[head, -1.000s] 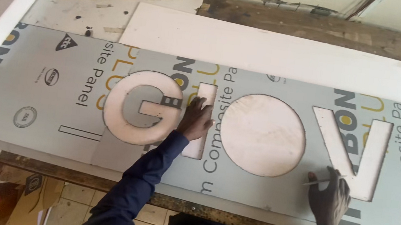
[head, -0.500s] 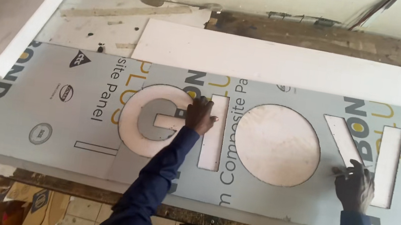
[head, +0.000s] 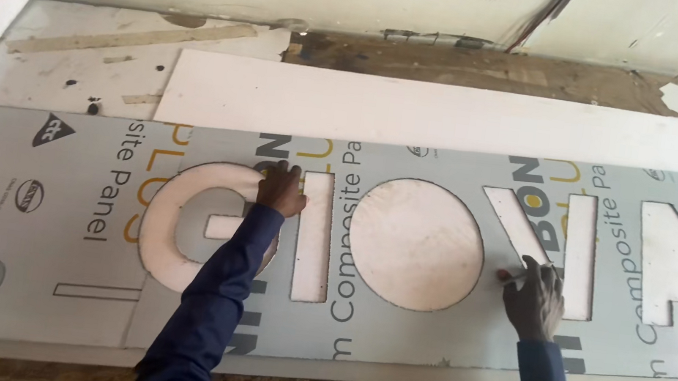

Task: The person traces the outlines of large letters on a composite panel using a pencil. They then lift the panel and place it against the wall, revealing a second panel underneath with the transferred letter outlines. The person smooths the second panel and continues tracing the outlines.

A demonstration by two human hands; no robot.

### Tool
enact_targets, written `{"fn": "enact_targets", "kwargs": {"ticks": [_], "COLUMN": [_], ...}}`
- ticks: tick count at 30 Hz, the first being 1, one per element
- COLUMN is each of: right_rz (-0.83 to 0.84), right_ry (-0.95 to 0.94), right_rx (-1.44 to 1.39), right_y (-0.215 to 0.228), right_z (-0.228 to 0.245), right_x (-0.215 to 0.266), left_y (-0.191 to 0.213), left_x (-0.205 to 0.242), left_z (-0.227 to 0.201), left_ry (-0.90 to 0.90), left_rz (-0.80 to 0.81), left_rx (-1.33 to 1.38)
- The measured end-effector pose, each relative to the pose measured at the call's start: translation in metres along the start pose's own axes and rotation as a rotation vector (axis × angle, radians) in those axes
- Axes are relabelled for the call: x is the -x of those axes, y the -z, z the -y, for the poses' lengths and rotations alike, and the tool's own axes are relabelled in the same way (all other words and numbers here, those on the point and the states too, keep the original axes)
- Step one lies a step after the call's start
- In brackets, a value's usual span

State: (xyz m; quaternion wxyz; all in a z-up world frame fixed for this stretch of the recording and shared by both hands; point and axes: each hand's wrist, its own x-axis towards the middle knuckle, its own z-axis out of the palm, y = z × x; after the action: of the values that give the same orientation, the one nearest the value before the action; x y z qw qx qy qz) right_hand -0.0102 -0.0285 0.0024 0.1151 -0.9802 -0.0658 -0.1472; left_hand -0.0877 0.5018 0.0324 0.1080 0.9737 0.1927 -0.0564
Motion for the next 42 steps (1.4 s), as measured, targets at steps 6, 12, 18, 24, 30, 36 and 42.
{"fn": "enact_targets", "kwargs": {"ticks": [6, 12, 18, 24, 30, 36, 42], "right_rz": [0.174, 0.151, 0.281, 0.368, 0.379, 0.186, -0.170], "right_ry": [-0.048, -0.073, -0.103, -0.088, -0.095, -0.015, -0.039], "right_rx": [-0.027, -0.050, -0.042, -0.071, -0.086, -0.233, -0.203], "right_y": [0.029, -0.004, 0.006, 0.013, 0.008, 0.005, 0.014], "right_z": [0.058, 0.046, 0.041, 0.037, 0.037, 0.031, -0.029], "right_x": [-0.005, -0.026, -0.053, -0.067, -0.069, -0.056, -0.062], "left_y": [-0.012, 0.023, 0.071, 0.045, 0.056, 0.073, 0.110], "left_x": [-0.012, -0.025, -0.045, -0.090, -0.108, -0.107, -0.086], "left_z": [-0.005, -0.014, -0.014, 0.001, 0.005, 0.008, -0.003], "left_ry": [0.004, -0.108, -0.100, -0.186, -0.208, -0.240, -0.263], "left_rz": [-0.015, 0.070, 0.285, 0.272, 0.242, 0.191, 0.163], "left_rx": [-0.061, -0.096, -0.045, -0.064, -0.027, -0.008, -0.012]}}
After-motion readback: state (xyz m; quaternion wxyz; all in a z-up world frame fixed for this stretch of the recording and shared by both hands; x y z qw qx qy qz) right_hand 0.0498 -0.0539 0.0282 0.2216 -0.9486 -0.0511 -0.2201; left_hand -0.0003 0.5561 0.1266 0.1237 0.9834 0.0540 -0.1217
